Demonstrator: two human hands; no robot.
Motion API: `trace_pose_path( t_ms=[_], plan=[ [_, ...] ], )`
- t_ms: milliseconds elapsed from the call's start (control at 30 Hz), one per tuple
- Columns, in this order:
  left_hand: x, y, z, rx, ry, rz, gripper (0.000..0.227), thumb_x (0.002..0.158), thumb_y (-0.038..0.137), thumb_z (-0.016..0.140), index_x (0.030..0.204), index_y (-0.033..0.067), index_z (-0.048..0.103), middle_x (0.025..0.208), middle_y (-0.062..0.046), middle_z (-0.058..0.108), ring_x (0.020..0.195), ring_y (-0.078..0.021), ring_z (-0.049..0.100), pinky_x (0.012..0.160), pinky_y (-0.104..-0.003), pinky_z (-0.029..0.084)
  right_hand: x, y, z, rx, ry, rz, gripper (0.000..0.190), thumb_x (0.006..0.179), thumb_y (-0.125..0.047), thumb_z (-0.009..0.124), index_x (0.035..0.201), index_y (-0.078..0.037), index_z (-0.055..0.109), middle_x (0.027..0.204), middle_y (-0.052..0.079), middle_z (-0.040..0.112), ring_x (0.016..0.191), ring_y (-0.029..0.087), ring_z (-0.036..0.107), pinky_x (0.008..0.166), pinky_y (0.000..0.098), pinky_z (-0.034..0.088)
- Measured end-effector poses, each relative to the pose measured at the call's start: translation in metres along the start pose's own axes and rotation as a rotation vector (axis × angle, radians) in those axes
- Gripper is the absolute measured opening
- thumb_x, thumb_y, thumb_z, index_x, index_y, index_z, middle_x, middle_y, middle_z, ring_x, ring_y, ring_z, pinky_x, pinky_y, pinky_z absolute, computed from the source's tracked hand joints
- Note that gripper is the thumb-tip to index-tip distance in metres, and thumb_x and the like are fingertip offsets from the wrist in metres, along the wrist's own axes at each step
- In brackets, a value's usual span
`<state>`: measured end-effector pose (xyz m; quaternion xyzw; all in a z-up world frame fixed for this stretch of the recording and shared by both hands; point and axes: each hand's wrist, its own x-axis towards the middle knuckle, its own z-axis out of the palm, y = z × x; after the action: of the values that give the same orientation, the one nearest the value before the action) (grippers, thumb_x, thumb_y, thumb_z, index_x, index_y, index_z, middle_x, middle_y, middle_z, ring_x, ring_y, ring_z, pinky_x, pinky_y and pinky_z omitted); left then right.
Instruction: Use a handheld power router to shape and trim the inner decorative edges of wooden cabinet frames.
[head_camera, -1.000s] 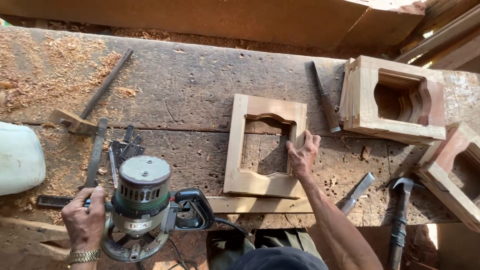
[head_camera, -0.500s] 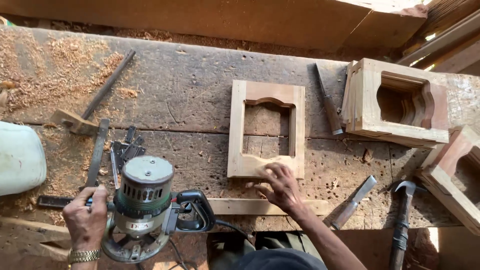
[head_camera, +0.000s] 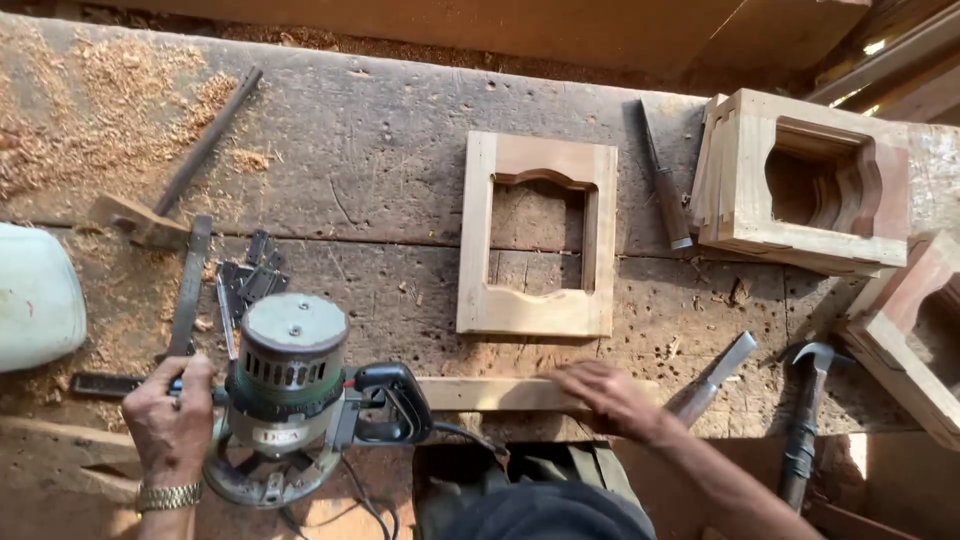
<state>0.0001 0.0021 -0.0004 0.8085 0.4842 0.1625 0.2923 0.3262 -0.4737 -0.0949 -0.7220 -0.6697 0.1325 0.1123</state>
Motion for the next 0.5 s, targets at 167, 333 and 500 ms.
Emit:
trace_pose_path(
  t_ms=[167, 333, 500],
  plan=[
    [-0.008, -0.013, -0.001, -0.022, -0.006, -0.010, 0.025, 0.108, 0.016, 0.061, 0.099, -0.0037, 0.074, 0.066, -0.013, 0.064, 0.045, -0.0185, 0.044, 0.038, -0.032, 0.030, -0.032, 0.007, -0.019, -0.162, -0.286, 0.445, 0.059, 0.090, -0.047, 0.057, 0.136, -0.010, 0.050, 0.067, 0.000, 0.054, 0.039, 0.010, 0.046, 0.026, 0.0234, 0.042],
    [-0.005, -0.009, -0.001, -0.058, 0.004, -0.014, 0.024, 0.108, 0.016, 0.064, 0.099, -0.0054, 0.072, 0.067, -0.013, 0.064, 0.044, -0.0172, 0.045, 0.035, -0.031, 0.030, 0.038, -0.068, -0.009, 0.054, -0.123, 0.271, 0.103, 0.092, -0.075, 0.050, 0.160, -0.005, 0.020, 0.166, 0.019, 0.023, 0.153, 0.033, 0.026, 0.122, 0.0501, 0.019],
    [-0.006, -0.013, -0.001, -0.045, 0.020, 0.026, 0.023, 0.107, 0.015, 0.065, 0.103, -0.0065, 0.073, 0.074, -0.015, 0.067, 0.049, -0.0187, 0.047, 0.040, -0.032, 0.031, -0.008, -0.050, 0.015, -0.249, -0.001, 0.417, 0.095, 0.094, -0.079, 0.029, 0.160, -0.010, 0.023, 0.168, 0.014, 0.022, 0.150, 0.032, 0.033, 0.119, 0.0525, 0.032]
  ],
)
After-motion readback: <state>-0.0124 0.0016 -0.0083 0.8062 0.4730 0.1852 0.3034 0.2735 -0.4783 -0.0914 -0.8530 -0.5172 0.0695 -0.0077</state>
